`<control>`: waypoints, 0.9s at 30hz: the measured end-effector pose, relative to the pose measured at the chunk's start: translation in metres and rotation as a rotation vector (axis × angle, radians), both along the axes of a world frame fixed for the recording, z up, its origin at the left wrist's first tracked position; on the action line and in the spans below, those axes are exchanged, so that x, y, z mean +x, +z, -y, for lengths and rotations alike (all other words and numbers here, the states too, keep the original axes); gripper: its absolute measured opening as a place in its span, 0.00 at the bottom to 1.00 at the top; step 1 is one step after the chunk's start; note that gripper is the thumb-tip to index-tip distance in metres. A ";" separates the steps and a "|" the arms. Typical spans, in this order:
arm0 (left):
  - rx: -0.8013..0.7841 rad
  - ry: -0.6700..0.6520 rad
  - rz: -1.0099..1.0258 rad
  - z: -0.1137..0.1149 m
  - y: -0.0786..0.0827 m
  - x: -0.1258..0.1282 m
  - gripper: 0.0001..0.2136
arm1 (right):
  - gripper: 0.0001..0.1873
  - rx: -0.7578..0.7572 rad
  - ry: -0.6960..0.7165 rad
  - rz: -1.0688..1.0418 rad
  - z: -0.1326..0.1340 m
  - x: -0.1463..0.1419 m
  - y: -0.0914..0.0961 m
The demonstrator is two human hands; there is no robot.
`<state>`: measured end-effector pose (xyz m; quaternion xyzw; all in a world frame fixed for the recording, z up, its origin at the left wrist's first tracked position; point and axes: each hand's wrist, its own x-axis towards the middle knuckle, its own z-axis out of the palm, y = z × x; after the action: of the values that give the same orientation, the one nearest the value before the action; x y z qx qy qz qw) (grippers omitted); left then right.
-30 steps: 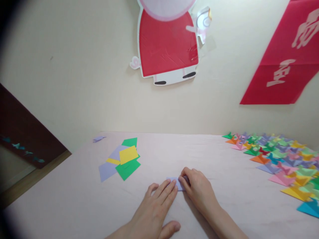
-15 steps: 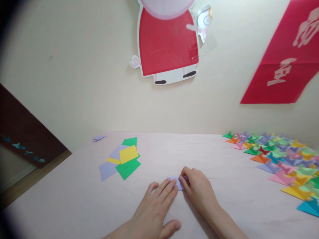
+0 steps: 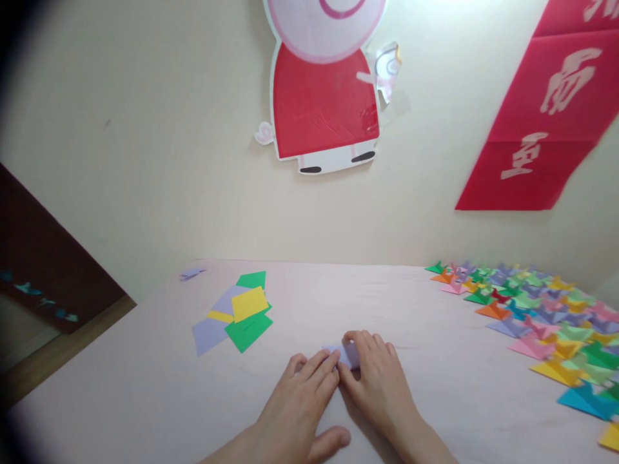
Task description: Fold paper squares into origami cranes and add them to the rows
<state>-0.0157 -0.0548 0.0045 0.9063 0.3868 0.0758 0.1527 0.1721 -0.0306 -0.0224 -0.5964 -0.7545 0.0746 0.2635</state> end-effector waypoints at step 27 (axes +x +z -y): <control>0.447 0.222 0.001 -0.007 -0.018 -0.011 0.31 | 0.16 -0.434 0.334 -0.506 0.009 0.044 0.031</control>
<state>-0.0266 -0.0474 -0.0137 0.8695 0.4574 0.1763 -0.0604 0.2157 -0.0397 0.0087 -0.4697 -0.7189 0.4200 0.2934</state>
